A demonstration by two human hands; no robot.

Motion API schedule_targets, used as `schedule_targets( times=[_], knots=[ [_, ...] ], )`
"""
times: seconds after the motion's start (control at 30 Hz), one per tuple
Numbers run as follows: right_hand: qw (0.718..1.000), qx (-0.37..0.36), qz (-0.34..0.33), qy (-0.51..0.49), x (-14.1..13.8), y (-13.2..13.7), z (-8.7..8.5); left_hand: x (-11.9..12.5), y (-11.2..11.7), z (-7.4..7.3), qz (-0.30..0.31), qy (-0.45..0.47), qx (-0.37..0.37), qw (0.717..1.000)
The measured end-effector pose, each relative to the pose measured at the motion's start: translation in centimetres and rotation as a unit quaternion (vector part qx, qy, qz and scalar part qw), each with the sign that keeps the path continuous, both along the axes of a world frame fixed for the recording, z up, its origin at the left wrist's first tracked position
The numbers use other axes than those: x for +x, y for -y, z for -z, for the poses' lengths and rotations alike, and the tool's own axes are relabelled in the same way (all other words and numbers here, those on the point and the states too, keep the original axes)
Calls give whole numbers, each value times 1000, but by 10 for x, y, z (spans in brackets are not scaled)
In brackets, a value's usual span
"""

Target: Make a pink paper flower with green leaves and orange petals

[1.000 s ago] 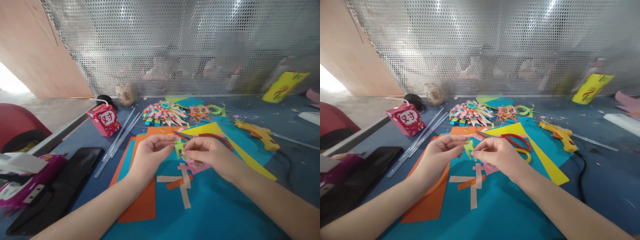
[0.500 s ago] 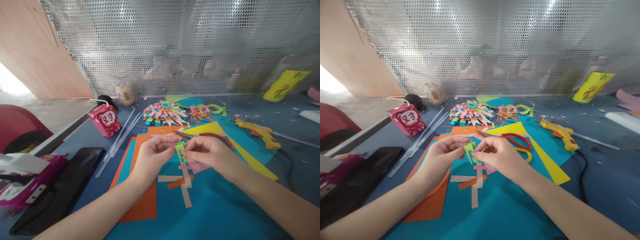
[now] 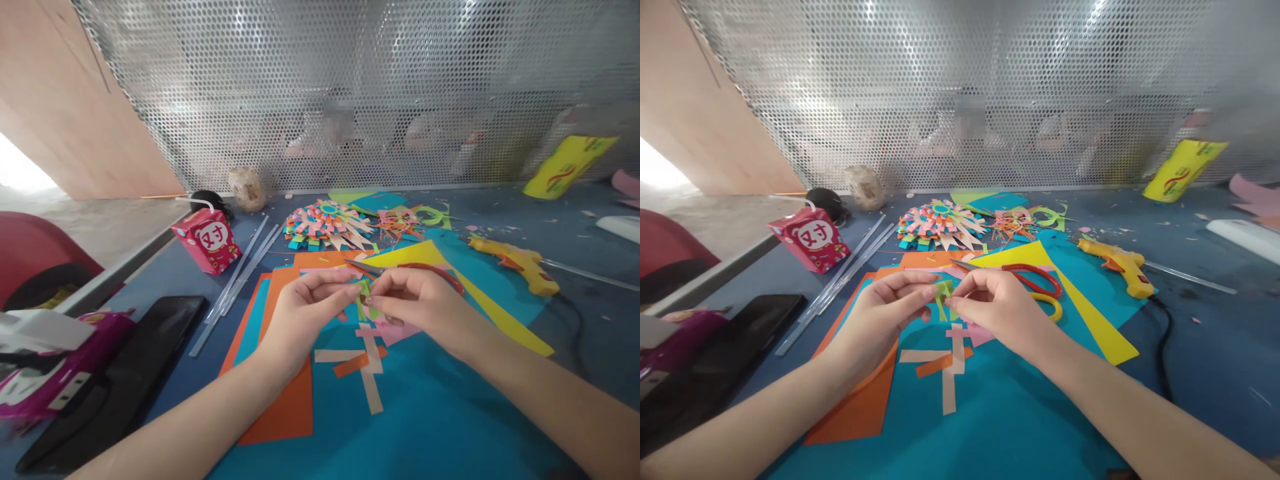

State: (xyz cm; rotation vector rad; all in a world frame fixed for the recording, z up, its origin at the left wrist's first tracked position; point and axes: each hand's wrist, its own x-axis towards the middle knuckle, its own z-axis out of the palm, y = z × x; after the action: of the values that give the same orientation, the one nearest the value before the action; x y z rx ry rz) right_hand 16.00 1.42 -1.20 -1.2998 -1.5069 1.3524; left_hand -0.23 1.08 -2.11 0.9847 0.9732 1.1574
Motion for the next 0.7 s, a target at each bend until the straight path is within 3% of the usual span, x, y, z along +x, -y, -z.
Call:
schedule_targets(
  times=[0.17,0.37,0.5,0.7],
  knots=[
    [1000,-1,-21,-8,0,2,-1,0,-2,2,-10,-9,6,1000],
    [998,51,-24,40,2,1,-1,1,-2,1,-30,-8,6,1000],
    [994,94,5,48,4,-2,1,1,-1,0,-24,-24,12,999],
    [992,105,-21,73,3,-1,4,2,1,0,-8,-38,9,999]
  ],
)
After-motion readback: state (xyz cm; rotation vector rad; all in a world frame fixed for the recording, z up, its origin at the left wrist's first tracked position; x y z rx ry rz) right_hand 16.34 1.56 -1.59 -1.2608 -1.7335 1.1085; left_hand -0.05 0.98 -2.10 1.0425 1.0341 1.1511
